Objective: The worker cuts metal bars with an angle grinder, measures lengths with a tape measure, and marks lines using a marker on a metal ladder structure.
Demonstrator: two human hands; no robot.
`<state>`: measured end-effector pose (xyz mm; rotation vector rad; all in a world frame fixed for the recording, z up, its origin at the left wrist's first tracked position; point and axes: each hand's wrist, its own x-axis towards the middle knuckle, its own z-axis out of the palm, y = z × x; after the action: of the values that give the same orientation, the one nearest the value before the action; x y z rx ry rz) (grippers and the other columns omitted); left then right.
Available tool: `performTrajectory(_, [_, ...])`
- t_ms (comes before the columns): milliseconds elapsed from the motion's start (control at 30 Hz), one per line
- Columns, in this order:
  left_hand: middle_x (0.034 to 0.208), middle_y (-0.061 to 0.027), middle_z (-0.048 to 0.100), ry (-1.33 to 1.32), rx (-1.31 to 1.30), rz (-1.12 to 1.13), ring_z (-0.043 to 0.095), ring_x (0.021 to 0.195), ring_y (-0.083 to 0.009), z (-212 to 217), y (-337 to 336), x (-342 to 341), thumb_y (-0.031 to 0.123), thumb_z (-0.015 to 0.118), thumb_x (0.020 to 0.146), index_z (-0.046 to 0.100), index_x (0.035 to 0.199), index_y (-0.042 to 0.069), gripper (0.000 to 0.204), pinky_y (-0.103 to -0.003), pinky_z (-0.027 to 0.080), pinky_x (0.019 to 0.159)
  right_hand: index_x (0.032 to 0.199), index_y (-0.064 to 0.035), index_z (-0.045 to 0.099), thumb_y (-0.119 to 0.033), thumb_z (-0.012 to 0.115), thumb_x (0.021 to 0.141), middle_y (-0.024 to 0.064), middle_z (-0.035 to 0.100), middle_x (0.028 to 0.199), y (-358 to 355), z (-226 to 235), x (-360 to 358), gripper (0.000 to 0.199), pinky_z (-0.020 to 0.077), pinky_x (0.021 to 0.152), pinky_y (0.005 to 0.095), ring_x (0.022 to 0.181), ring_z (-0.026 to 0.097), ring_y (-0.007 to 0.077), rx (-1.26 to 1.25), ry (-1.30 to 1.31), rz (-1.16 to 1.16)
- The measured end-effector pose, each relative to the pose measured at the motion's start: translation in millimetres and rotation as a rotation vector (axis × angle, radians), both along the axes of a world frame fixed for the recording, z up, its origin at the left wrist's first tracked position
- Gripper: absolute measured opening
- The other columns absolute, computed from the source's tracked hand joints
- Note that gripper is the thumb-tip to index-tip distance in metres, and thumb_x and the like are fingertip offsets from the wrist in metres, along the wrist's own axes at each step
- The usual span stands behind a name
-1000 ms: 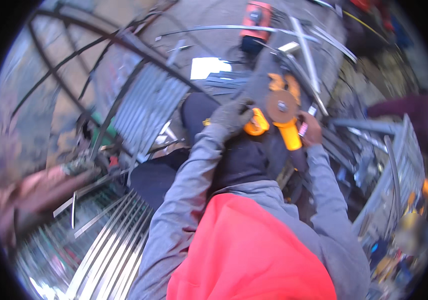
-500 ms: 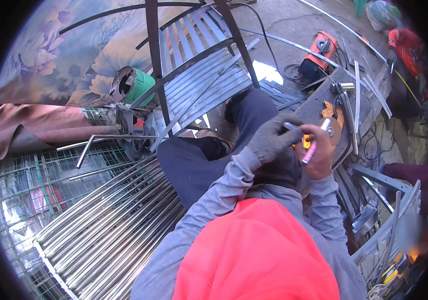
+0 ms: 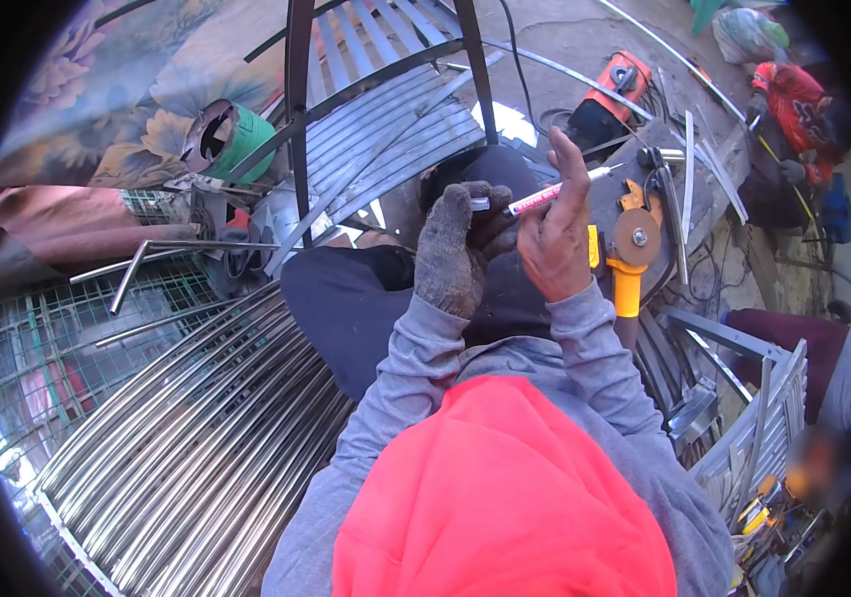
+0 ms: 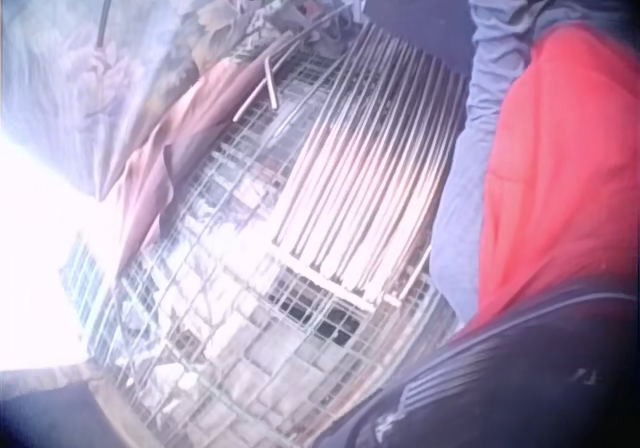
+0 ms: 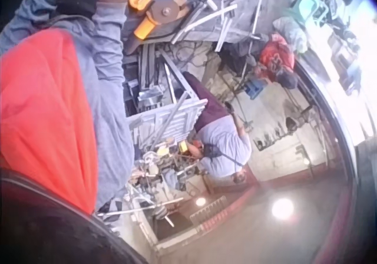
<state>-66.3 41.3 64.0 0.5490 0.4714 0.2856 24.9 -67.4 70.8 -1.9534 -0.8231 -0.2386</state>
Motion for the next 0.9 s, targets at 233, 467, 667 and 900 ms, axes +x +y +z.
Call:
performTrajectory(233, [0.113, -0.0072, 0.069, -0.024, 0.127, -0.002, 0.069, 0.101, -0.0194, -10, -14, -2, 0.036, 0.060, 0.106, 0.067, 0.123, 0.005, 0.037, -0.035, 0.059, 0.084, 0.156, 0.0014, 0.027, 0.018, 0.052, 0.078, 0.0232, 0.041, 0.154, 1, -2, -1, 0.084, 0.0385, 0.119, 0.0454, 0.143, 0.045, 0.0390, -0.045, 0.050, -0.051])
performTrajectory(467, [0.106, -0.0053, 0.069, 0.040, 0.149, 0.059, 0.067, 0.094, -0.0163, 1, -20, 0, 0.041, 0.061, 0.105, 0.067, 0.121, 0.004, 0.042, -0.033, 0.058, 0.079, 0.148, -0.0002, 0.036, -0.002, 0.061, 0.095, 0.0230, 0.054, 0.133, 5, -4, -1, 0.059, 0.0491, 0.100, 0.0413, 0.118, 0.059, 0.0333, 0.065, 0.013, -0.121])
performTrajectory(667, [0.086, -0.0008, 0.065, 0.078, -0.180, 0.066, 0.059, 0.076, -0.0126, -13, 4, 3, 0.057, 0.058, 0.102, 0.067, 0.115, 0.007, 0.053, -0.030, 0.049, 0.068, 0.124, -0.0031, 0.057, -0.046, 0.035, 0.112, 0.0014, 0.058, 0.068, -20, 33, -25, 0.049, 0.0376, 0.057, 0.0216, 0.060, 0.049, 0.0052, 0.408, 0.783, 0.301])
performTrajectory(900, [0.079, 0.0030, 0.061, 0.052, -0.184, 0.020, 0.058, 0.073, -0.0109, -5, 0, 1, 0.056, 0.059, 0.101, 0.067, 0.113, 0.008, 0.051, -0.029, 0.048, 0.067, 0.119, -0.0025, 0.061, -0.039, 0.039, 0.112, 0.0002, 0.055, 0.070, -14, 30, -32, 0.043, 0.0362, 0.058, 0.0218, 0.062, 0.048, 0.0054, 0.467, 0.753, 0.270])
